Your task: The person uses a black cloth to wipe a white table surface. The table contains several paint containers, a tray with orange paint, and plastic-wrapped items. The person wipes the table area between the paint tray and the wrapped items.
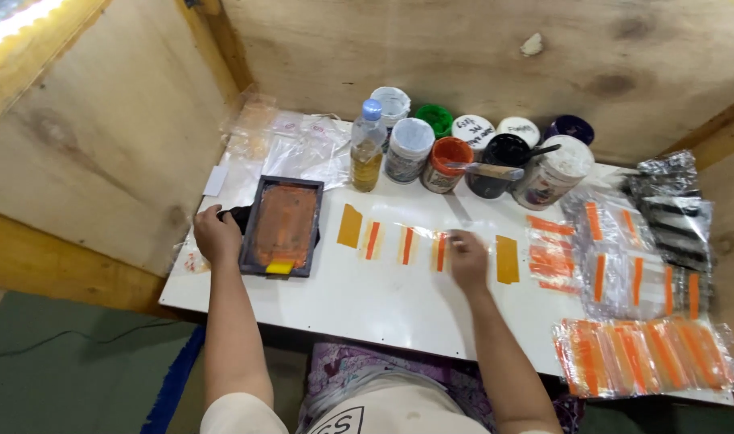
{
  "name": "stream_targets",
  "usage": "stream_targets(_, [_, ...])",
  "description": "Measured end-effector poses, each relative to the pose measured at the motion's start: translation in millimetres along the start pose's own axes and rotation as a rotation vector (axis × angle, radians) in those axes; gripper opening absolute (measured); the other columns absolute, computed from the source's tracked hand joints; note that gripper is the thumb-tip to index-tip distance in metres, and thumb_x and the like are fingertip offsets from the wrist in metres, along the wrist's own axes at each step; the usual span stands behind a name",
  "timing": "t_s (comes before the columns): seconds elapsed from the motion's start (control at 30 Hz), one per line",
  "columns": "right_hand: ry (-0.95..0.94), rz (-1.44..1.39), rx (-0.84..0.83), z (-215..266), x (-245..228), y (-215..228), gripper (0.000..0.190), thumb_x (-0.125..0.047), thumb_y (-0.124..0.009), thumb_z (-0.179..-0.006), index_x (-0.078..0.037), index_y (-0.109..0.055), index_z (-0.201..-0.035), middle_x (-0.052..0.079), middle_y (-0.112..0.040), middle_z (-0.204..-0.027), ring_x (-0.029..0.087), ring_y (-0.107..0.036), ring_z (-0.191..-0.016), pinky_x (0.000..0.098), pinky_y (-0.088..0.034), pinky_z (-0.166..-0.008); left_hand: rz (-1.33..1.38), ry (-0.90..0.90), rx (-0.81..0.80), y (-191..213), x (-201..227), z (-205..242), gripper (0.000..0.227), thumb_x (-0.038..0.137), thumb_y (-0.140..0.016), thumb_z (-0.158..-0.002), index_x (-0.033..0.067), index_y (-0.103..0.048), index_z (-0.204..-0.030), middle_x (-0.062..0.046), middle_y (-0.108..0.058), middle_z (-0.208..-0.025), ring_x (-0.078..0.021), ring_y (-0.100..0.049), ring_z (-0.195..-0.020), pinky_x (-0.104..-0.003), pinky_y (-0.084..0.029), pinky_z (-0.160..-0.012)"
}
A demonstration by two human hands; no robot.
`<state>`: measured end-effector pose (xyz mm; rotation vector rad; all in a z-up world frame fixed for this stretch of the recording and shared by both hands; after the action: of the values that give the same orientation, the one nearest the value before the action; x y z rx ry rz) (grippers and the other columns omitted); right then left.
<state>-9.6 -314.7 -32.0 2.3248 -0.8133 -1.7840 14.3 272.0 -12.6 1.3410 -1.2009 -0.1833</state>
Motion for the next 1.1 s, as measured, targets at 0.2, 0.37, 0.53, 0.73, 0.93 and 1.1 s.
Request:
stream_targets(0.2, [-0.065, 0.011, -0.731, 67, -122, -173, 0.041, -0.028, -0.069, -0.095, -0.015, -0.063, -0.133, 0.015, -0.077, -0.088, 0.035, -0.074, -0.091, 0.0475, -0.057, -0.084, 0.063, -0.035, -0.266, -31, -24, -1, 0.057, 0.013, -0.068, -0.090, 0.0063, -0.059, -0.146, -0.023, -0.059, -0.134, -0.0470, -0.060, -0.123, -0.057, -0.049, -0.104])
stream_targets(0.37, [-0.162, 0.181, -0.829, 77, -202, -211, 0.065, -0.039, -0.060, -0.099, -0.004, -0.043, -0.151, 0.021, -0.072, -0.109, 0.033, -0.071, -0.108, 0.0467, -0.055, -0.093, -0.042, 0.017, -0.342, -39, -28, 3, 0.039, 0.024, -0.065, -0.095, 0.0206, -0.067, -0.134, -0.011, -0.070, -0.119, -0.0360, -0.066, -0.116, -0.049, -0.052, -0.098])
stream_targets(0.53, [-0.218, 0.204, -0.795, 80, -240, -205, 0.065, -0.024, -0.060, -0.098, 0.002, -0.038, -0.154, 0.030, -0.065, -0.130, 0.039, -0.064, -0.125, 0.0505, -0.051, -0.103, 0.023, -0.014, -0.258, -30, -24, 2, 0.027, 0.022, -0.063, -0.097, 0.0148, -0.073, -0.121, -0.010, -0.070, -0.112, -0.0350, -0.068, -0.111, -0.050, -0.053, -0.095])
stream_targets(0.73, [-0.112, 0.236, -0.691, 81, -221, -196, 0.059, -0.018, -0.057, -0.098, 0.002, -0.042, -0.151, 0.020, -0.073, -0.085, 0.031, -0.072, -0.081, 0.0396, -0.054, -0.073, 1.181, 0.222, 0.198, 17, -26, -4, 0.039, 0.014, -0.049, -0.111, 0.0170, -0.044, -0.149, -0.016, -0.052, -0.142, -0.0311, -0.065, -0.118, -0.040, -0.062, -0.093])
stream_targets(0.93, [-0.055, 0.243, -0.678, 83, -194, -207, 0.053, -0.014, -0.058, -0.098, 0.000, -0.046, -0.148, 0.012, -0.068, -0.072, 0.024, -0.066, -0.065, 0.0318, -0.051, -0.062, 1.728, 0.038, 0.472, 126, 53, 15, 0.031, 0.027, -0.046, -0.112, 0.0199, -0.046, -0.141, -0.016, -0.063, -0.133, -0.0305, -0.070, -0.115, -0.048, -0.063, -0.097])
stream_targets(1.1, [0.057, 0.303, -0.672, 84, -180, -213, 0.047, -0.017, -0.058, -0.098, -0.002, -0.053, -0.142, 0.014, -0.070, -0.076, 0.027, -0.068, -0.070, 0.0366, -0.052, -0.064, 1.856, -0.125, 0.391, 178, 112, 41, 0.014, 0.027, -0.046, -0.111, 0.0278, -0.051, -0.124, -0.017, -0.068, -0.109, -0.0297, -0.067, -0.075, -0.027, -0.047, -0.045])
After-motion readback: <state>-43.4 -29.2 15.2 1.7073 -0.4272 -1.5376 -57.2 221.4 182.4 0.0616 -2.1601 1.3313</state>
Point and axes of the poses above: each hand's wrist, its own z-axis away from the middle knuckle, its own y-axis out of the back of the hand, x = y × z, the point moved 6 cm from there along -z, towards the middle knuckle
